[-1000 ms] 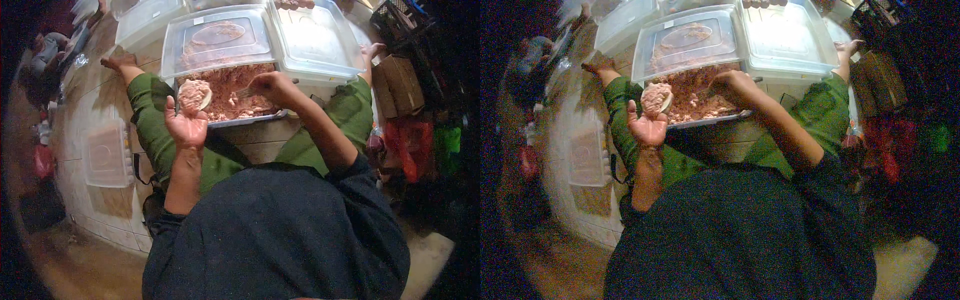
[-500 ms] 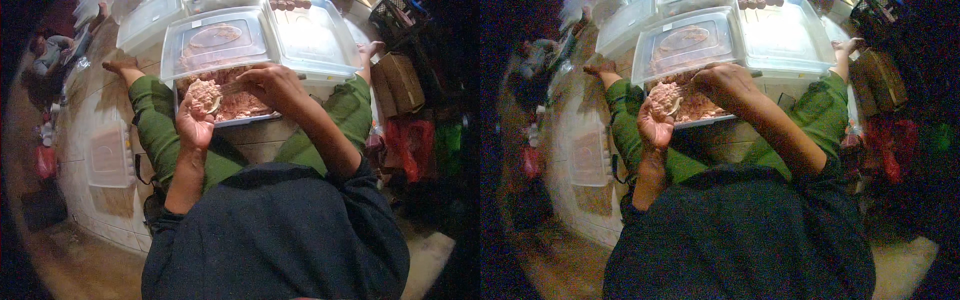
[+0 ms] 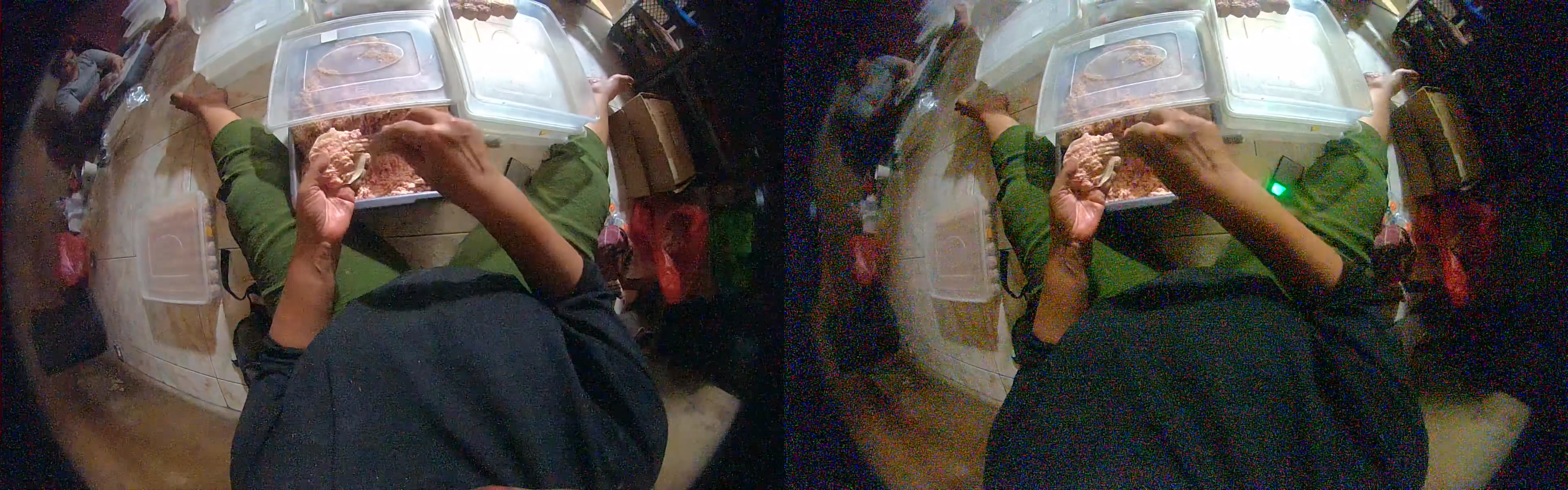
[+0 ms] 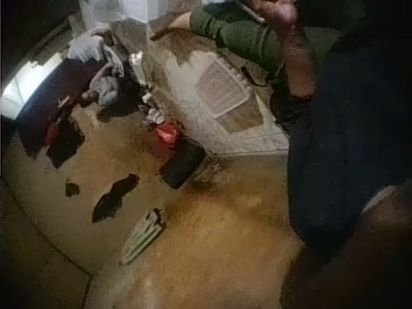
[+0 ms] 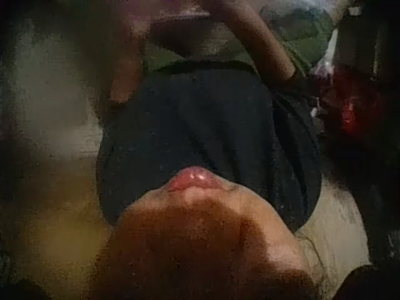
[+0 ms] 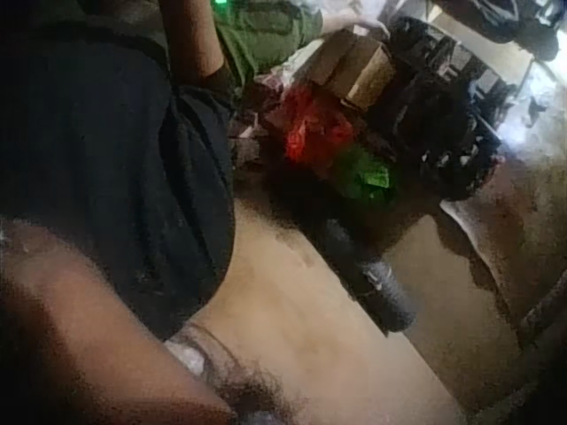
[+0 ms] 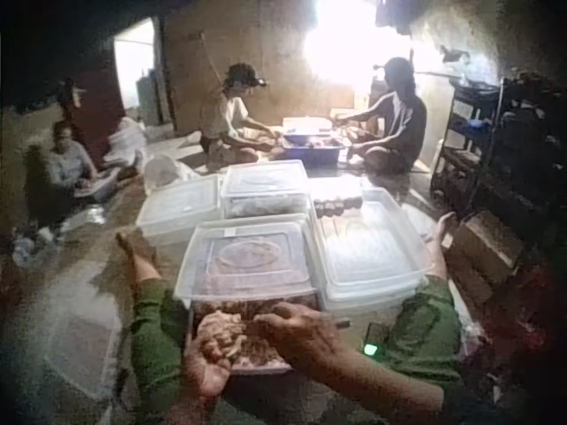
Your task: The person scoops ground meat from a container with a fork and shapes it into balls by hand, then places them onto the lid of another container.
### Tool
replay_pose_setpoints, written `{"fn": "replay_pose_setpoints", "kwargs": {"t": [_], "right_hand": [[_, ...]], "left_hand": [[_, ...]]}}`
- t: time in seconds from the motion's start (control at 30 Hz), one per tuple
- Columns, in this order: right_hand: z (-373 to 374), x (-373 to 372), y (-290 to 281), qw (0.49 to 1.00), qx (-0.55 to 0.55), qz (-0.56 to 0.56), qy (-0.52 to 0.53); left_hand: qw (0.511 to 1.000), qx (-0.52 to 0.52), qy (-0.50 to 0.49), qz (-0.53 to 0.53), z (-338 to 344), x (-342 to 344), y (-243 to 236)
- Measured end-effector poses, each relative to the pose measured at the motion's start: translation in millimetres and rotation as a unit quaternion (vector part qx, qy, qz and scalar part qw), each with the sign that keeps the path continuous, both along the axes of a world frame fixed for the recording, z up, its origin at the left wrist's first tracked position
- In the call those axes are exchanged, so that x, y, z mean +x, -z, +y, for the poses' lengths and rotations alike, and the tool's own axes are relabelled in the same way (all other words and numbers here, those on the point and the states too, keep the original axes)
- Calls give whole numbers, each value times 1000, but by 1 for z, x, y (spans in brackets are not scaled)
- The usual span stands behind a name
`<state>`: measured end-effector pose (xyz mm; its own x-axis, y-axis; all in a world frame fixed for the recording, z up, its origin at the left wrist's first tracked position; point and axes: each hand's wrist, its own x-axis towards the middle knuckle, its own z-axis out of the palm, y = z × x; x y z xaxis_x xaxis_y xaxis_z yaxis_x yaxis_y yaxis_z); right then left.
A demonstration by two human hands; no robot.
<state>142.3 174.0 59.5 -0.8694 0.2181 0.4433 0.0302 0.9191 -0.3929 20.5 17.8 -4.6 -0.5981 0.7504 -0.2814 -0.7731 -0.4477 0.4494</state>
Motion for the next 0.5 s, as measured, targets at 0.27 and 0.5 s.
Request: {"fn": "replay_pose_setpoints", "kwargs": {"t": [0.27,0.5], "right_hand": [[1,-1,15,997,-69,-30,1],[-1,-6,17,994,-75,-41,-71]], "left_hand": [[999,2,-2,46,-2,1,10],[995,82,36,-30,2,6,-6]]}}
